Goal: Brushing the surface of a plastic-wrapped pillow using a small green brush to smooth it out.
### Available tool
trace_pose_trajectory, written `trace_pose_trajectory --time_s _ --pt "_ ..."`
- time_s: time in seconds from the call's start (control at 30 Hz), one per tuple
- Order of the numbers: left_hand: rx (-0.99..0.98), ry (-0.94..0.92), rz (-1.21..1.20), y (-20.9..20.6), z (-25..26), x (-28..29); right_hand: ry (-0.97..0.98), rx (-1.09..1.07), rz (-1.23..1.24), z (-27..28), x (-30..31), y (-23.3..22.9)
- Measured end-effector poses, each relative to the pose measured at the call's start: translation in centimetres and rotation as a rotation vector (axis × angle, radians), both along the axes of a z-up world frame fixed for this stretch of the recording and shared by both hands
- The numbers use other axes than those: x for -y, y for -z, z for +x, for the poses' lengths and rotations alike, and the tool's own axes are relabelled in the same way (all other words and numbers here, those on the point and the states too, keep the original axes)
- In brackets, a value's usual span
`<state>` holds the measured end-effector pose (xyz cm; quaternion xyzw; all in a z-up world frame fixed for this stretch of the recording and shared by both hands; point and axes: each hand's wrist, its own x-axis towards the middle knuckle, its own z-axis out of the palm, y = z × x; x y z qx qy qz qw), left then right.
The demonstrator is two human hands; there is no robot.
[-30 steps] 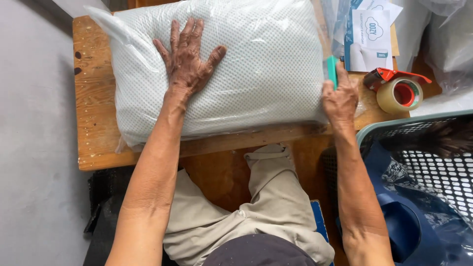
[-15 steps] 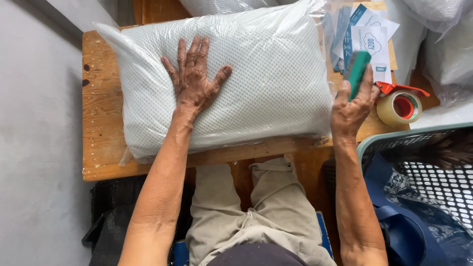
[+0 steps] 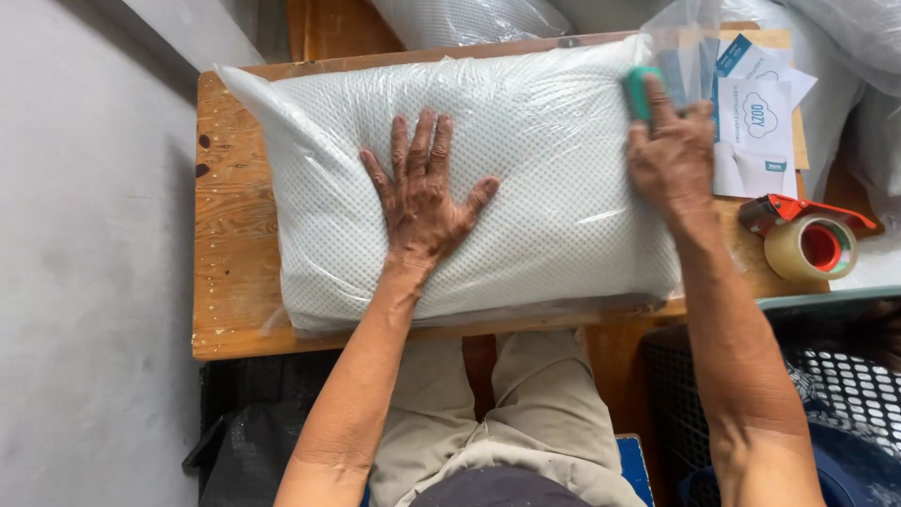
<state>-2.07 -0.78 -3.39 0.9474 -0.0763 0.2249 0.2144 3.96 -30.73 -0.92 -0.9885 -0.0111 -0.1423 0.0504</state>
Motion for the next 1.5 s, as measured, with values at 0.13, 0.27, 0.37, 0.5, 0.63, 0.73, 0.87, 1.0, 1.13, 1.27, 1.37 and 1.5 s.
trace_pose_trajectory --time_s 0.13,0.27,0.37,0.5,0.63,0.73,0.87,1.0,1.13,1.27,1.37,1.5 --pt "0.021 -0.004 0.018 0.1 -0.2 0.3 0.277 -0.247 0.373 2.9 3.6 -1.6" --pt "0.05 -0.001 0.019 -0.1 -0.8 0.4 -0.028 0.306 0.143 7.6 -3.2 -1.9" --pt "0.064 -0.024 0.045 0.4 -1.2 0.5 -0.474 0.35 0.091 9.1 -14.3 -4.2" --pt "0.03 -0.049 0.033 0.2 -1.1 0.6 -0.512 -0.313 0.039 10.6 -19.9 -2.9" --pt "-0.012 -0.036 0.045 0.5 -0.4 0.5 -0.323 -0.453 -0.08 12.6 -11.8 -2.5" --pt "-0.009 -0.02 0.056 0.4 0.0 0.7 -0.061 -0.669 0.038 11.1 -5.6 -5.9" --pt "-0.062 -0.007 0.057 -0.2 0.0 0.7 0.1 -0.782 0.355 10.8 0.1 -3.1" --pt "-0.07 -0.001 0.065 -0.6 0.0 0.6 0.093 -0.748 0.414 11.6 3.9 0.4" --pt "-0.081 -0.007 0.043 -0.6 -0.1 0.1 0.268 -0.411 0.466 10.6 9.0 1.7" --pt "-0.092 -0.006 0.048 -0.4 0.4 0.1 0.116 0.278 0.501 7.2 9.8 0.5" --pt "-0.088 0.003 0.05 -0.4 0.6 0.0 0.037 -0.121 0.894 5.5 6.1 1.7" --pt "-0.09 -0.004 0.036 -0.6 0.9 0.2 0.046 -0.296 0.751 8.6 8.4 8.6"
